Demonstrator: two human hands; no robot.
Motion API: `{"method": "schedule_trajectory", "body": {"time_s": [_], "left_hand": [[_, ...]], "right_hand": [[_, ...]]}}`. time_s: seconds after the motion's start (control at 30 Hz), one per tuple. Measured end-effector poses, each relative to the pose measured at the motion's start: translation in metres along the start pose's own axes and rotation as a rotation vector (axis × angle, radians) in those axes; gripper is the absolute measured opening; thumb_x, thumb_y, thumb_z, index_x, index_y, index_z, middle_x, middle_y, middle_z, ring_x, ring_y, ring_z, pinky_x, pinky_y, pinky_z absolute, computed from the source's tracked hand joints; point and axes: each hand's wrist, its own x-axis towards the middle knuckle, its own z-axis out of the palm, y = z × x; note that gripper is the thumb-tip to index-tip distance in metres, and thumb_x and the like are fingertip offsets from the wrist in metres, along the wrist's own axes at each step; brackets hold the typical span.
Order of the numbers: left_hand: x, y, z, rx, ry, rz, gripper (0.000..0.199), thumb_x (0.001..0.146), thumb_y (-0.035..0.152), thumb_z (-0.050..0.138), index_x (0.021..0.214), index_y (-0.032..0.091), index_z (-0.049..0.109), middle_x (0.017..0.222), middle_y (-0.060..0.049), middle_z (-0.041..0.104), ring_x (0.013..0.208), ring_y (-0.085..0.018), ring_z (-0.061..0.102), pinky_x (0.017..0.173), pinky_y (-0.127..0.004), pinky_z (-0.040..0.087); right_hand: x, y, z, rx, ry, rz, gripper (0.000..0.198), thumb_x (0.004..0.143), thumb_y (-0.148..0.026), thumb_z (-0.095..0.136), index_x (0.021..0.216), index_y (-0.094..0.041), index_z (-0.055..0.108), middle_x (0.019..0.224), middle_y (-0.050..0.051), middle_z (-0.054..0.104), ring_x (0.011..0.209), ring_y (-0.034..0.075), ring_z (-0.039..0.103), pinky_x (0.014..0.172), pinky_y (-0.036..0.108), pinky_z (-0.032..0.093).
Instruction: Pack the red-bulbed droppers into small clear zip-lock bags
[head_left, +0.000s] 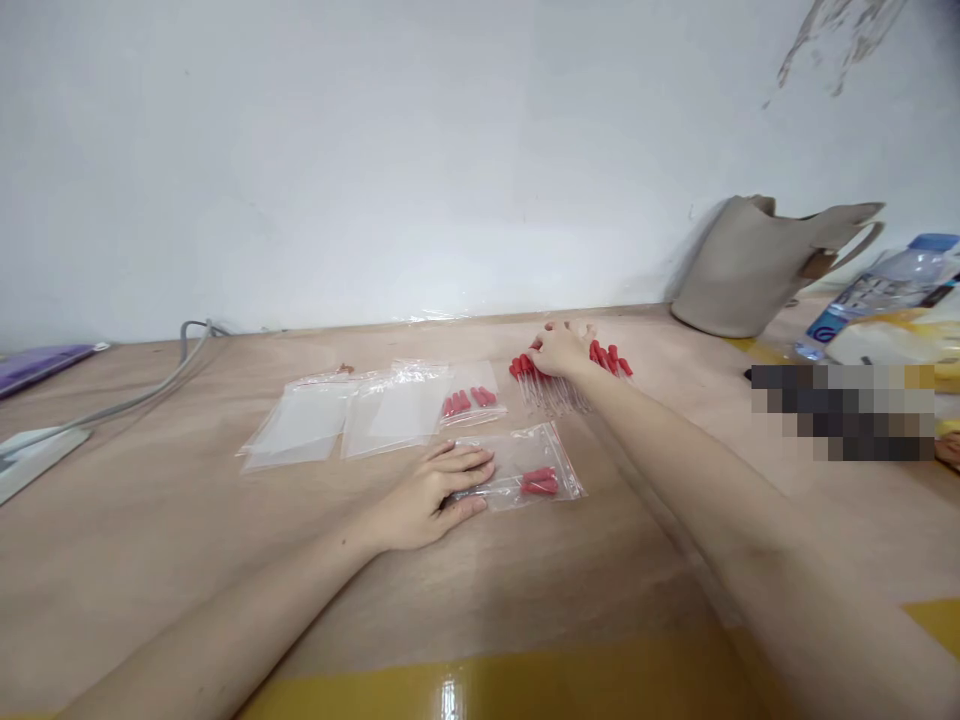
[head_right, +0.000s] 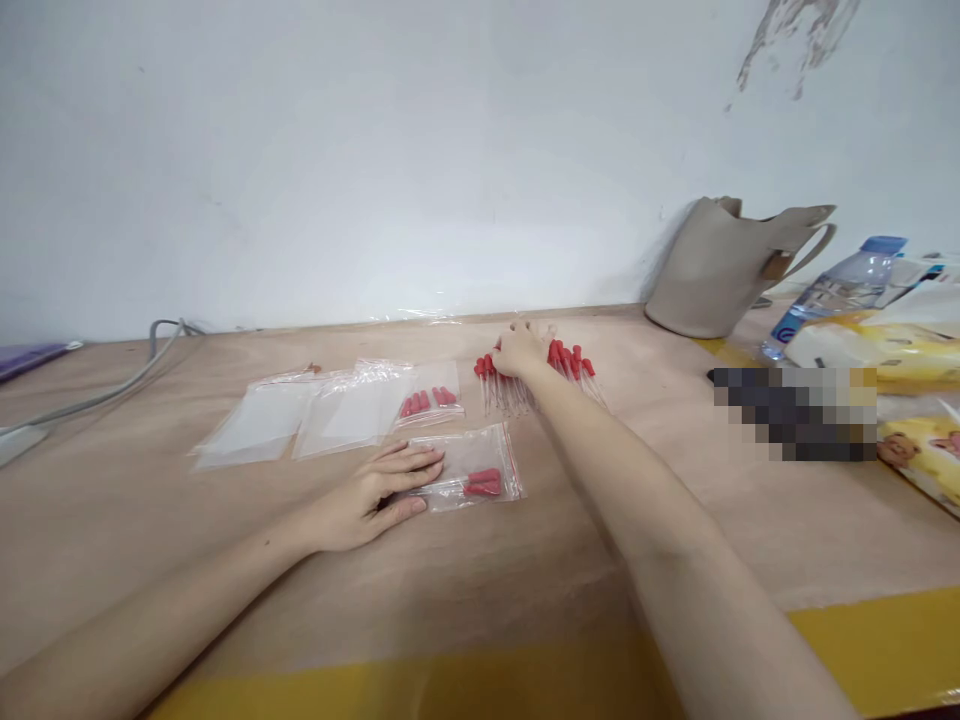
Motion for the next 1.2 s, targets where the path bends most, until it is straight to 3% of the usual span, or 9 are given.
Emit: {"method": "schedule_trajectory", "body": {"time_s": [0.17, 0.27, 0.37, 0.57, 0.67, 0.77, 0.87, 0.93, 1.2], "left_hand": [[-0.001, -0.001, 0.001, -0.004, 0.022, -0.008, 0.041, 0.093, 0.036, 0.045, 0.132, 0.025, 0.045, 0.139, -0.004, 0.043, 0.130, -0.021, 0.037, 0.110, -0.048, 0.022], [0.000, -0.001, 0.001, -0.023, 0.041, -0.002, 0.040, 0.092, 0.036, 0.046, 0.131, 0.024, 0.047, 0.138, -0.005, 0.045, 0.129, -0.022, 0.038, 0.110, -0.048, 0.023], [0.000, -0.001, 0.001, -0.023, 0.042, 0.000, 0.040, 0.092, 0.035, 0.046, 0.130, 0.024, 0.047, 0.138, -0.006, 0.045, 0.129, -0.022, 0.039, 0.110, -0.048, 0.023], [-0.001, -0.001, 0.000, 0.010, 0.026, 0.004, 0.040, 0.094, 0.035, 0.043, 0.133, 0.026, 0.043, 0.139, -0.004, 0.043, 0.129, -0.021, 0.038, 0.111, -0.046, 0.021], [-0.002, 0.000, -0.001, 0.017, 0.025, 0.005, 0.045, 0.094, 0.036, 0.042, 0.138, 0.027, 0.034, 0.139, -0.004, 0.043, 0.129, -0.021, 0.038, 0.111, -0.046, 0.021], [-0.002, 0.002, -0.002, 0.025, 0.035, 0.008, 0.050, 0.095, 0.036, 0.041, 0.141, 0.027, 0.025, 0.140, -0.004, 0.042, 0.129, -0.020, 0.037, 0.111, -0.044, 0.020], [-0.002, 0.003, -0.003, 0.043, 0.017, 0.003, 0.050, 0.095, 0.036, 0.040, 0.142, 0.029, 0.024, 0.141, -0.002, 0.041, 0.131, -0.021, 0.035, 0.112, -0.045, 0.020], [-0.002, 0.003, -0.003, 0.057, 0.001, -0.006, 0.049, 0.096, 0.037, 0.039, 0.142, 0.029, 0.024, 0.141, -0.002, 0.040, 0.132, -0.022, 0.033, 0.111, -0.045, 0.020], [0.000, 0.002, -0.001, 0.077, -0.009, 0.025, 0.046, 0.096, 0.035, 0.039, 0.140, 0.030, 0.028, 0.143, -0.001, 0.037, 0.132, -0.019, 0.033, 0.112, -0.045, 0.017]], "right_hand": [[-0.019, 0.013, -0.020, 0.633, 0.199, 0.124, 0.022, 0.073, -0.039, 0.057, 0.083, -0.019, 0.059, 0.094, 0.007, 0.062, 0.094, 0.023, 0.055, 0.084, 0.043, 0.041], [-0.052, 0.026, -0.030, 1.128, 0.307, 0.140, 0.026, 0.076, -0.043, 0.055, 0.087, -0.021, 0.047, 0.074, 0.000, 0.059, 0.065, 0.012, 0.056, 0.065, 0.028, 0.046], [-0.092, 0.036, -0.032, 1.293, 0.321, 0.212, 0.033, 0.073, -0.049, 0.059, 0.084, -0.023, 0.041, 0.066, -0.003, 0.058, 0.051, 0.009, 0.050, 0.052, 0.023, 0.042], [-0.139, 0.036, -0.011, 1.448, 0.165, 0.326, 0.037, 0.068, -0.050, 0.064, 0.082, -0.024, 0.042, 0.068, -0.002, 0.060, 0.054, 0.011, 0.056, 0.058, 0.028, 0.049], [-0.144, 0.037, -0.008, 1.435, -0.052, 0.275, 0.033, 0.069, -0.048, 0.063, 0.080, -0.023, 0.045, 0.074, 0.002, 0.064, 0.063, 0.015, 0.062, 0.066, 0.033, 0.051], [-0.147, 0.044, -0.014, 1.182, -0.236, 0.020, 0.026, 0.071, -0.044, 0.064, 0.081, -0.021, 0.054, 0.083, 0.005, 0.066, 0.076, 0.017, 0.063, 0.075, 0.037, 0.050], [-0.149, 0.052, -0.018, 0.829, -0.183, -0.285, 0.018, 0.070, -0.037, 0.067, 0.077, -0.021, 0.063, 0.101, 0.007, 0.064, 0.097, 0.021, 0.058, 0.088, 0.042, 0.043], [-0.150, 0.052, -0.016, 0.702, -0.117, -0.375, 0.013, 0.070, -0.033, 0.068, 0.076, -0.022, 0.066, 0.107, 0.007, 0.061, 0.104, 0.022, 0.054, 0.093, 0.044, 0.038], [-0.151, 0.033, 0.002, 0.719, -0.007, -0.352, 0.012, 0.073, -0.031, 0.065, 0.067, -0.021, 0.064, 0.093, 0.006, 0.063, 0.091, 0.020, 0.057, 0.084, 0.040, 0.043]]}}
